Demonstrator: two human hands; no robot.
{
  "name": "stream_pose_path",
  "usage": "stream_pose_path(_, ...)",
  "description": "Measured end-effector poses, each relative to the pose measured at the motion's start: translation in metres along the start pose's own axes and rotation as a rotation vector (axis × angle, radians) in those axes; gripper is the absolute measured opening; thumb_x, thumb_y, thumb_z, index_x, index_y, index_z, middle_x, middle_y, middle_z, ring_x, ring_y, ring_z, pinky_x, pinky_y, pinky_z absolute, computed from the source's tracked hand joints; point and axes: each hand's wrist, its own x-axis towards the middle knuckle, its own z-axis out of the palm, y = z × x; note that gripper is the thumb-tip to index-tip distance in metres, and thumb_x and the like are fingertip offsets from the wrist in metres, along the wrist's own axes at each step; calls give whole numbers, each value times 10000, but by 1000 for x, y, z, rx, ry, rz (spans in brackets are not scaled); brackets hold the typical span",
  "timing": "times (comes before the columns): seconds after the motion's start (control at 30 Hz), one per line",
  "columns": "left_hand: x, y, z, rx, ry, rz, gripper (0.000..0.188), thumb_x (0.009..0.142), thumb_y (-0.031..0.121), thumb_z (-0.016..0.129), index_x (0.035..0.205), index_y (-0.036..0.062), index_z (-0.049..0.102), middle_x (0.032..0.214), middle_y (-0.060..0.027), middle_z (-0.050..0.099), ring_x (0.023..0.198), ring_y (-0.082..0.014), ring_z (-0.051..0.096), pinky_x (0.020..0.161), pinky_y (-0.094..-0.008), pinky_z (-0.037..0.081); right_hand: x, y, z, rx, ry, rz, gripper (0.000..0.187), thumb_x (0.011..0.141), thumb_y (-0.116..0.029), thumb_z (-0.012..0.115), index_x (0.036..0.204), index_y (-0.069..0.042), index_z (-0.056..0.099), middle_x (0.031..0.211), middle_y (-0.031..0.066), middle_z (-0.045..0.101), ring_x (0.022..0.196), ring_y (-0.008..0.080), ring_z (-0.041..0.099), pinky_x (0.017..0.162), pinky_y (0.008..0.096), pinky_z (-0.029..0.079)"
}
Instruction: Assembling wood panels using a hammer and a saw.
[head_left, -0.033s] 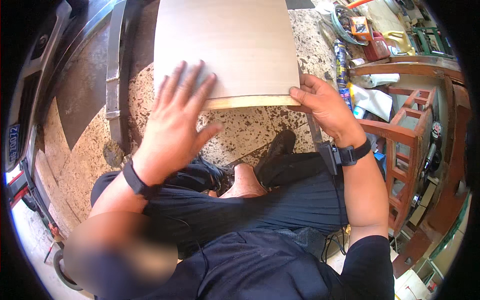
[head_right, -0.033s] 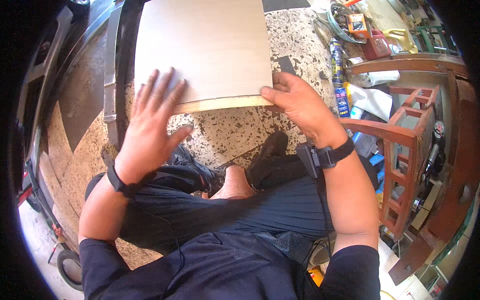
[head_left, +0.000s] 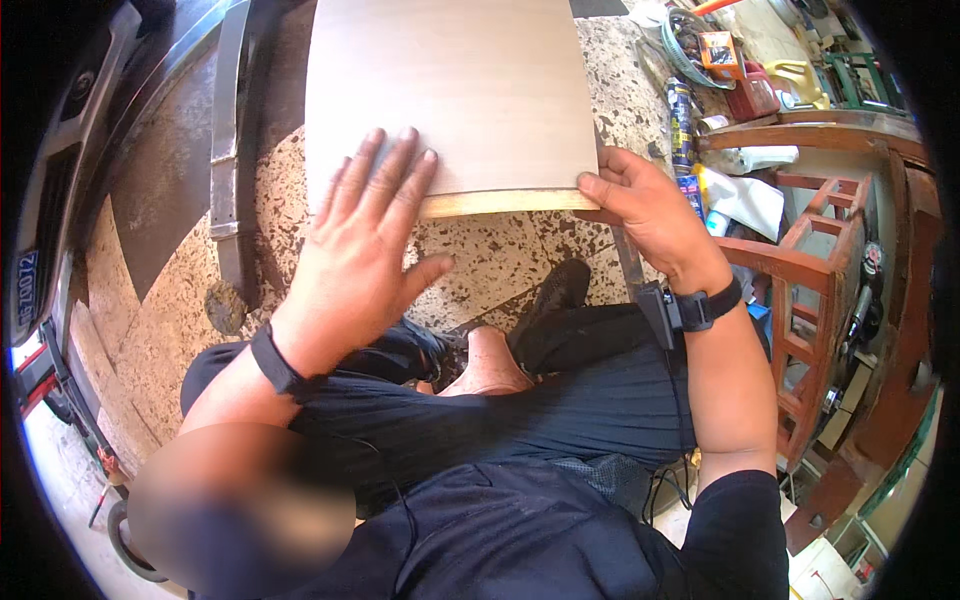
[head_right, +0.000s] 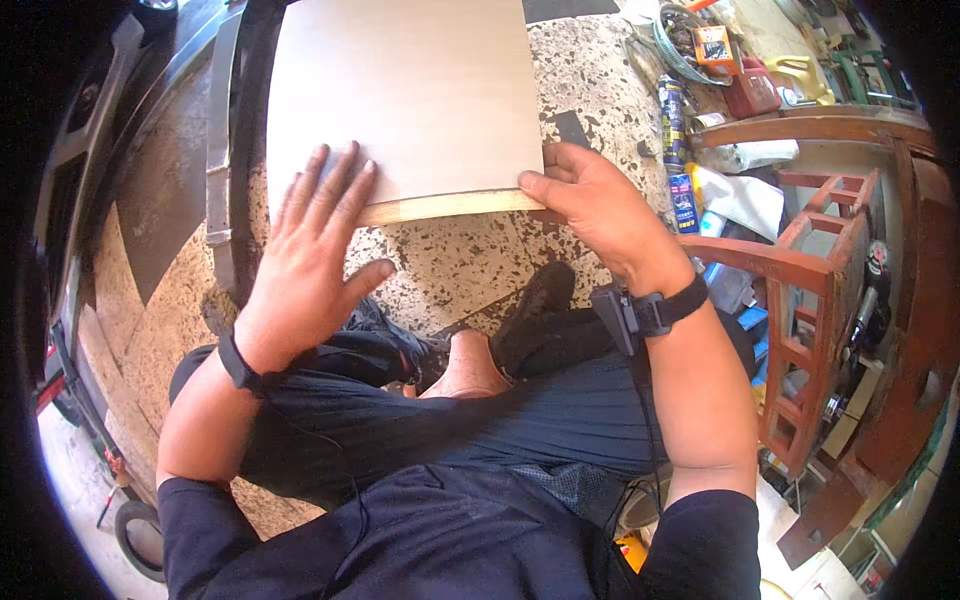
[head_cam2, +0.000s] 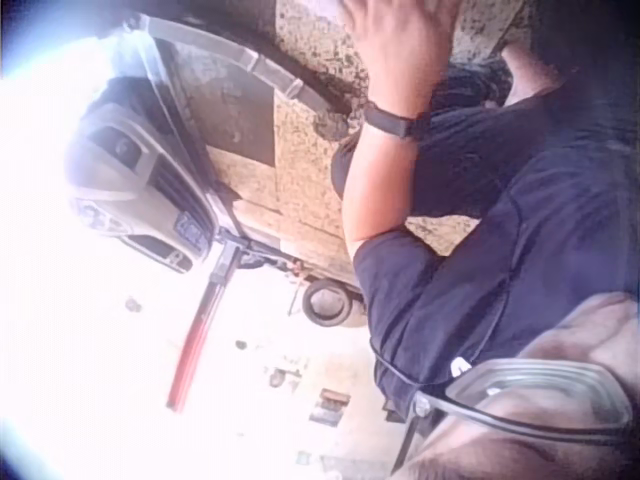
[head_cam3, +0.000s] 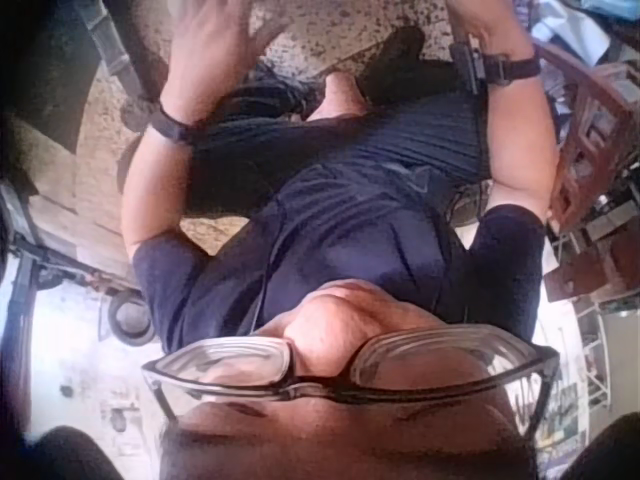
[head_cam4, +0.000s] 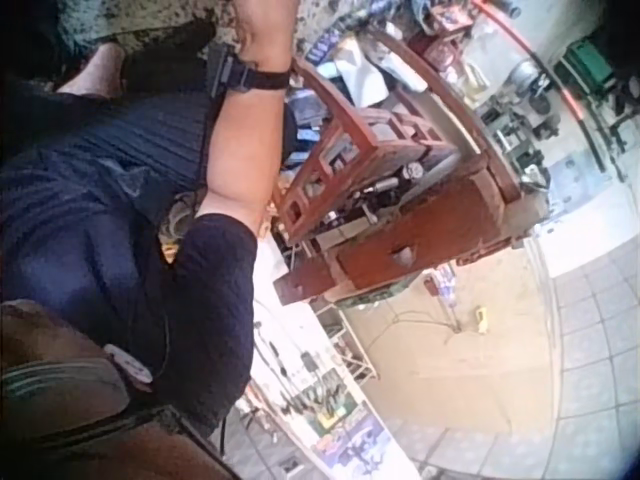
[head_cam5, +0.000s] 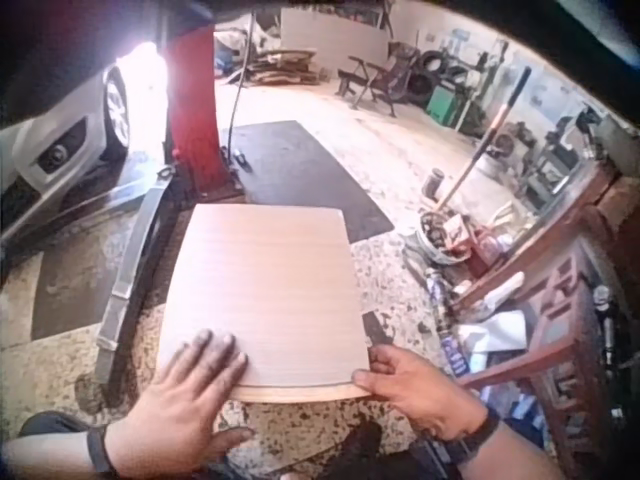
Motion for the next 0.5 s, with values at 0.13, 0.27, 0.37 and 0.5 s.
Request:
stream_pose_path(0.13, 2, 9, 1, 55, -47, 35, 872, 808, 246, 777, 1568, 175, 356, 1635, -165, 279, 1522, -387, 216, 1236, -513, 192, -2, 0, -2, -2, -7, 10, 512, 991, -195, 645, 1385, 87, 481, 1229, 146, 646, 1076, 194, 637, 925, 328, 525)
stream_pose_path(0.27, 7, 14, -3, 105, -103, 25, 822, 808, 217, 771, 1545, 266, 411, 1637, -169, 271, 1521, -403, 209, 1233, -517, 199, -1, 4, -14, 118, -101, 7, 507, 1007, -180, 618, 1426, 62, 466, 1300, 135, 625, 1172, 217, 611, 1011, 377, 504)
stream_pose_path(0.37, 11, 18, -4, 129, -130, 47, 819, 810, 207, 768, 1545, 257, 411, 1639, -171, 265, 1522, -402, 206, 1232, -520, 199, 0, 8, -22, 149, -147, -5, 489, 1010, -173, 608, 1424, 52, 476, 1318, 120, 622, 1194, 217, 599, 1035, 391, 487)
stream_pose_path(0.5, 13, 21, -3, 104, -109, 73, 814, 809, 205, 767, 1542, 256, 417, 1630, -157, 283, 1506, -408, 233, 1227, -526, 207, 1, 9, -26, 161, -129, 44, 469, 1010, -166, 608, 1413, 45, 494, 1318, 118, 624, 1192, 211, 601, 1033, 382, 486)
